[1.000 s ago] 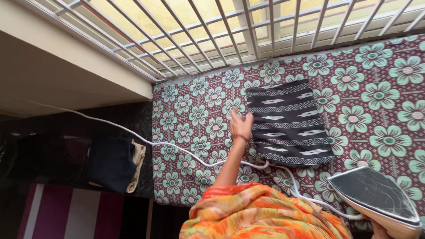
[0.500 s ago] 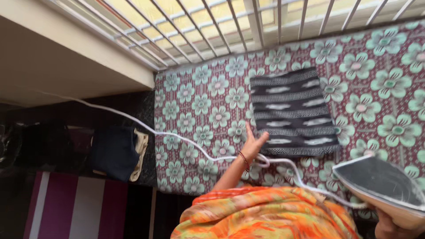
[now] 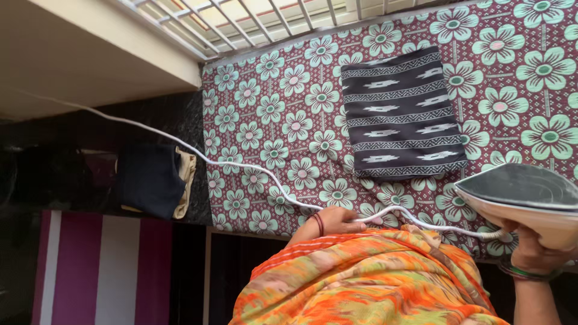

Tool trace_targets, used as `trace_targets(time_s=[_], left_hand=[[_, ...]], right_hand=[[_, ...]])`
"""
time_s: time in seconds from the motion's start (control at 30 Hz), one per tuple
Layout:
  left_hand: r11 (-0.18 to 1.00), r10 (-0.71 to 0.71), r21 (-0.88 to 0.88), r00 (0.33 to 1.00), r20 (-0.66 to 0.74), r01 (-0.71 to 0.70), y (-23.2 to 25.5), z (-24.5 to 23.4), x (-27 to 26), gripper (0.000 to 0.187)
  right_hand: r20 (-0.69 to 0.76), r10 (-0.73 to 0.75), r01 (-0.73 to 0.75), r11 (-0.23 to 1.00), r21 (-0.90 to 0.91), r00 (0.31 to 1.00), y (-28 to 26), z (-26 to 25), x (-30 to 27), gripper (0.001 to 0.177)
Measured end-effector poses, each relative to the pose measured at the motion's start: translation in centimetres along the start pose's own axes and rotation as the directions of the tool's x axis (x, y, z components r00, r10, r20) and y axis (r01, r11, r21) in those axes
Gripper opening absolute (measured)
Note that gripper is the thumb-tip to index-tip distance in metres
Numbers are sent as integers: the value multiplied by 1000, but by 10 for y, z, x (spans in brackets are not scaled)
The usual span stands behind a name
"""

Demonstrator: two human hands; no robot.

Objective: The person irons a dark patterned cloth on a floral-patterned ironing board. They repeatedly smooth the fabric with their left hand and pass a white electric iron over it with their right hand, adjusting the cloth's position as needed.

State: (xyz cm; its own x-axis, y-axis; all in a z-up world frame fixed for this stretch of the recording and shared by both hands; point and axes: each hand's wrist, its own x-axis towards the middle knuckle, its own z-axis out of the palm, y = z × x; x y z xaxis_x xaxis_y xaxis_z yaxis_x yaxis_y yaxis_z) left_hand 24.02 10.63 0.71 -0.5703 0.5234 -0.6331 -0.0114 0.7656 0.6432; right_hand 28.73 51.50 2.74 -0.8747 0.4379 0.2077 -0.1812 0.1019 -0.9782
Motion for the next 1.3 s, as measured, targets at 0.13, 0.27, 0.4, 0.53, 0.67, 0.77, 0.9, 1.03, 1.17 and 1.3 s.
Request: trace_targets(time_s=[0.13,0.27,0.4,0.53,0.67,0.77,0.9,1.03,1.17,1.3], left_hand=[[948,-234,255,960,155,190,-6,3,22,59],[993,-19,113,992,-124,33,15,-37,15,46],[989,-140,-138,678,-722,58,22,-86,58,43],[992,-117,-87,422,-899,89,27,-72,109,49],[997,-18,10,344,-939,81,9,-39,107,64],[864,12,196,371,-929,463,-23,-39,89,81],[798,-336,43,503,-797,601,-43,-54,43,83],[764,-494,-45,540,-682,644,-41,-78,6,87],[722,-565,-58,539,-625,690,-42,-101,-8,89],[703,-581,-132,456,-674,699,-49,-124,2,76]], right_hand=[[31,-46,49,996,-76,998,15,-10,-6,34],[47,-158,163,974,-158,986,30,-17,-10,38],[-23,-55,53,997,-59,998,22,-10,-13,46],[-97,-95,79,984,-158,991,8,-2,-11,59],[-122,-145,120,973,-195,982,-5,6,-5,76],[-123,-58,45,993,-105,991,-2,6,-7,73],[-103,-80,70,993,-98,991,5,2,-8,70],[-103,-118,101,983,-156,988,13,-2,-4,72],[-20,-172,158,938,-309,985,31,-15,-1,64],[-40,-197,177,940,-290,980,27,-10,-2,65]])
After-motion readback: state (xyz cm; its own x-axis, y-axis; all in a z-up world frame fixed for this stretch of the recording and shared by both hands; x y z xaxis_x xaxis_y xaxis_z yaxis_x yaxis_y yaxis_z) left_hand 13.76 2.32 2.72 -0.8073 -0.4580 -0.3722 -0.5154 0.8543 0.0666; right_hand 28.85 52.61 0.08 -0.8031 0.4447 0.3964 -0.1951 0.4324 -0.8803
